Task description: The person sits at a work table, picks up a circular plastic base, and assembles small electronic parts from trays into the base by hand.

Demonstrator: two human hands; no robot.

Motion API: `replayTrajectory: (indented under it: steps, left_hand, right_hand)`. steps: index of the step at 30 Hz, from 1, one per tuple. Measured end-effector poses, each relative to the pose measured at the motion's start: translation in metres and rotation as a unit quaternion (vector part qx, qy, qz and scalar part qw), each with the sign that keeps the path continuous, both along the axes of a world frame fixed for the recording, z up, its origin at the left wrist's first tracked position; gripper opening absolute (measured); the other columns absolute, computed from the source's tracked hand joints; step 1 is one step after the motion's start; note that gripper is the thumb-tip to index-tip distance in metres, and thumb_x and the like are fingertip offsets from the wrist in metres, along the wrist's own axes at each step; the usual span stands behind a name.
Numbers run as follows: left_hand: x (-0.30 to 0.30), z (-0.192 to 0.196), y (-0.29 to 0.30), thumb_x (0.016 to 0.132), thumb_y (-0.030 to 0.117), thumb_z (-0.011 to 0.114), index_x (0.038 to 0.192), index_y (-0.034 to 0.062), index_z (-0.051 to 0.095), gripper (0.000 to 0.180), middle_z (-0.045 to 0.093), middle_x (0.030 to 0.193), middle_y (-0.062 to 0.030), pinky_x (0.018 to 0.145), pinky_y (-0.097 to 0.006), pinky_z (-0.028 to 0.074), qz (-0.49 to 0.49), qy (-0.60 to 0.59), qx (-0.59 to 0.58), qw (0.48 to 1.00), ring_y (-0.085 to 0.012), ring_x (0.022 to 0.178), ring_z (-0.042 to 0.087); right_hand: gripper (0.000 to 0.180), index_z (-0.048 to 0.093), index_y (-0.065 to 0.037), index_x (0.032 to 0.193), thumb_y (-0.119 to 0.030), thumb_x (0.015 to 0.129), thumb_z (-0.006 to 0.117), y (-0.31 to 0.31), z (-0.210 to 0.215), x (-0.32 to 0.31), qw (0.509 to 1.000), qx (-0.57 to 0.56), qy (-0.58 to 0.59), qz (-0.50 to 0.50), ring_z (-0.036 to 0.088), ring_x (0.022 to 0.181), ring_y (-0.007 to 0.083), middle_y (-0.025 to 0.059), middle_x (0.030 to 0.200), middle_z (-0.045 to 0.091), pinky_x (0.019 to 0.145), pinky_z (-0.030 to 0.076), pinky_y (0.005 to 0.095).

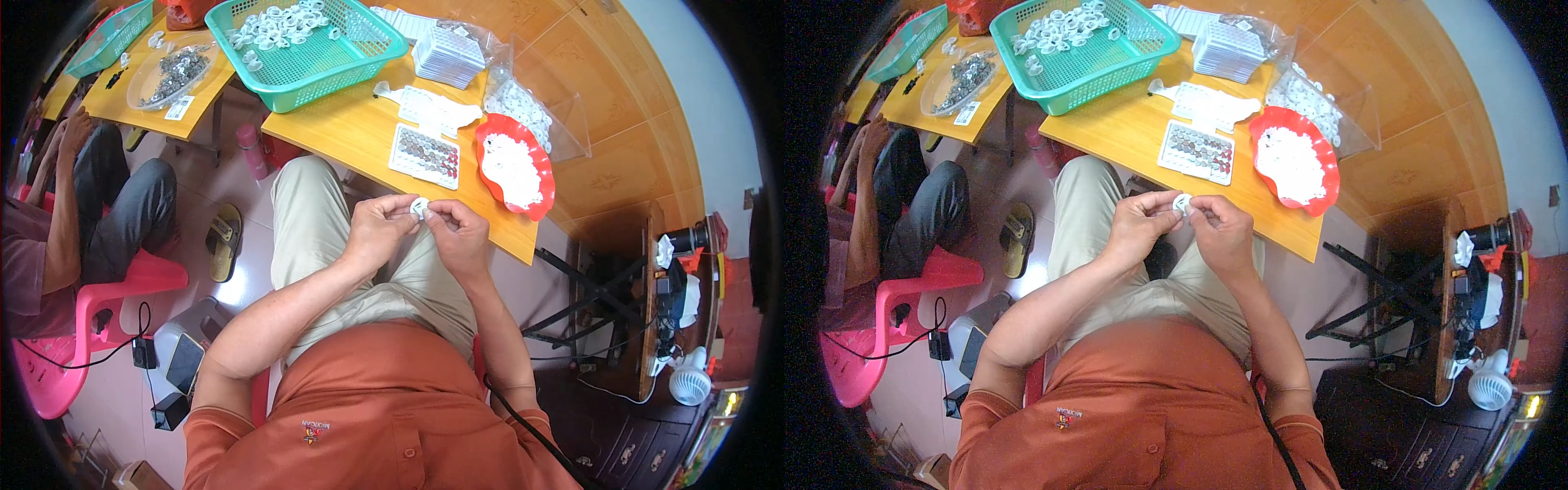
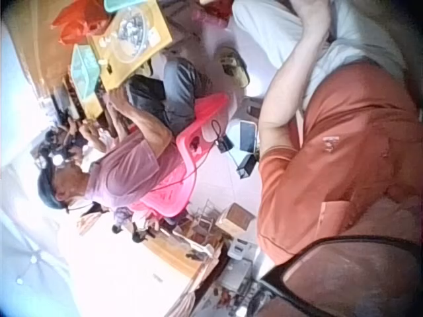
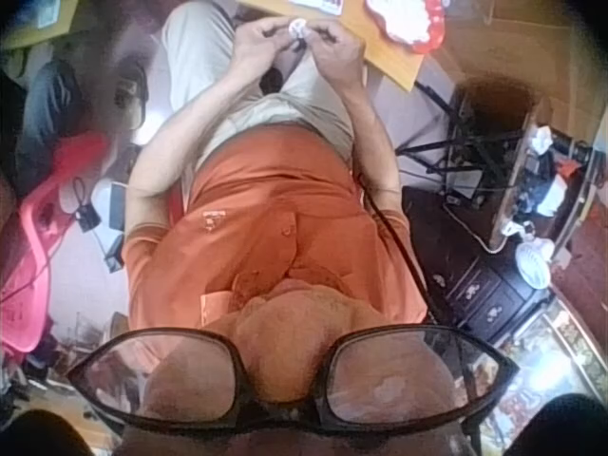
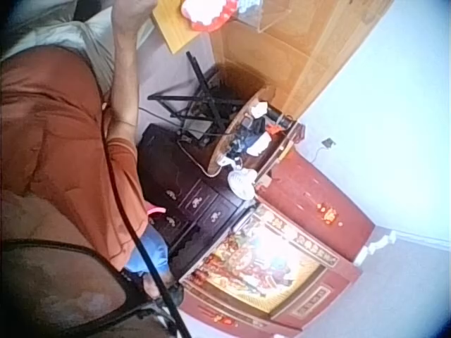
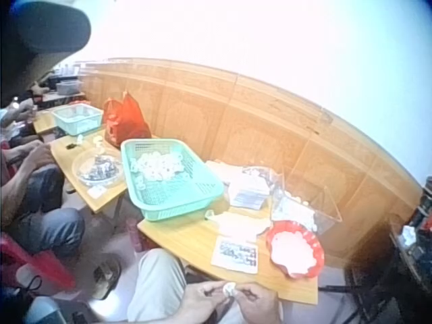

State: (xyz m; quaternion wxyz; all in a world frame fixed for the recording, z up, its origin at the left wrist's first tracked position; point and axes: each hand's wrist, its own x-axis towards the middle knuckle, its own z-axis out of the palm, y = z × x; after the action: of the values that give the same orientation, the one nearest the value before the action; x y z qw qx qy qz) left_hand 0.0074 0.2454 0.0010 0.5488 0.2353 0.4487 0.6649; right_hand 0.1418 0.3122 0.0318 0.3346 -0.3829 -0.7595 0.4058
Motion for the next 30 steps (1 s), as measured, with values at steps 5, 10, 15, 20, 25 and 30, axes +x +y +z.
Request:
replayTrajectory:
  steps: [5,10,15,20,25,30]
  left_hand:
    - [0.001,-0.004,0.000,0.084,-0.005,0.063,0.118,-0.0060,0.062,0.034,0.068,0.097,-0.0074,0.074,-0.022,0.052,0.005,0.020,-0.007,1.000,-0.0097,0.082,0.063]
    - [0.002,-0.008,0.001,0.084,-0.004,0.064,0.117,-0.0049,0.064,0.033,0.068,0.095,-0.0066,0.072,-0.021,0.051,0.005,0.025,-0.010,1.000,-0.0090,0.080,0.062]
    - [0.004,-0.005,-0.001,0.083,-0.005,0.064,0.116,-0.0090,0.063,0.034,0.070,0.094,-0.0100,0.073,-0.022,0.052,0.012,0.038,-0.003,0.999,-0.0098,0.080,0.063]
    - [0.005,-0.007,-0.003,0.085,-0.002,0.064,0.115,-0.0080,0.064,0.031,0.069,0.088,-0.0071,0.069,-0.021,0.051,0.017,0.045,-0.006,0.999,-0.0072,0.074,0.060]
    - [0.007,-0.007,-0.003,0.086,0.000,0.064,0.115,-0.0073,0.064,0.029,0.069,0.085,-0.0052,0.066,-0.020,0.049,0.015,0.054,0.000,0.998,-0.0061,0.071,0.058]
    - [0.008,-0.007,-0.003,0.087,0.001,0.064,0.113,-0.0062,0.065,0.027,0.069,0.085,-0.0045,0.066,-0.020,0.049,0.019,0.058,0.010,0.998,-0.0060,0.071,0.059]
  right_hand:
    - [0.011,0.068,0.004,0.093,-0.002,0.084,0.066,0.002,0.001,0.000,1.000,0.007,-0.004,0.013,0.066,0.071,0.0115,0.0096,0.082,0.070,0.064,0.053,0.0256]
    - [0.013,0.069,0.004,0.091,-0.004,0.082,0.066,0.003,0.005,0.000,0.998,0.001,-0.058,0.002,0.065,0.067,0.0121,0.0109,0.079,0.070,0.062,0.052,0.0268]
    - [0.013,0.070,0.004,0.091,-0.005,0.082,0.067,0.004,0.000,0.001,0.999,-0.005,-0.052,-0.001,0.064,0.065,0.0116,0.0106,0.077,0.070,0.061,0.051,0.0262]
    - [0.014,0.070,0.004,0.095,-0.003,0.083,0.068,0.005,0.003,0.003,0.996,-0.005,-0.085,0.005,0.057,0.065,0.0052,0.0036,0.078,0.068,0.059,0.046,0.0217]
    - [0.008,0.068,0.004,0.090,0.000,0.083,0.067,0.009,0.002,0.007,0.996,0.013,-0.083,0.026,0.058,0.066,0.0058,0.0032,0.078,0.066,0.059,0.047,0.0211]
    - [0.011,0.064,0.002,0.095,-0.001,0.085,0.067,0.021,-0.011,0.013,0.980,-0.186,0.039,0.050,0.060,0.072,0.0056,0.0033,0.080,0.066,0.061,0.048,0.0194]
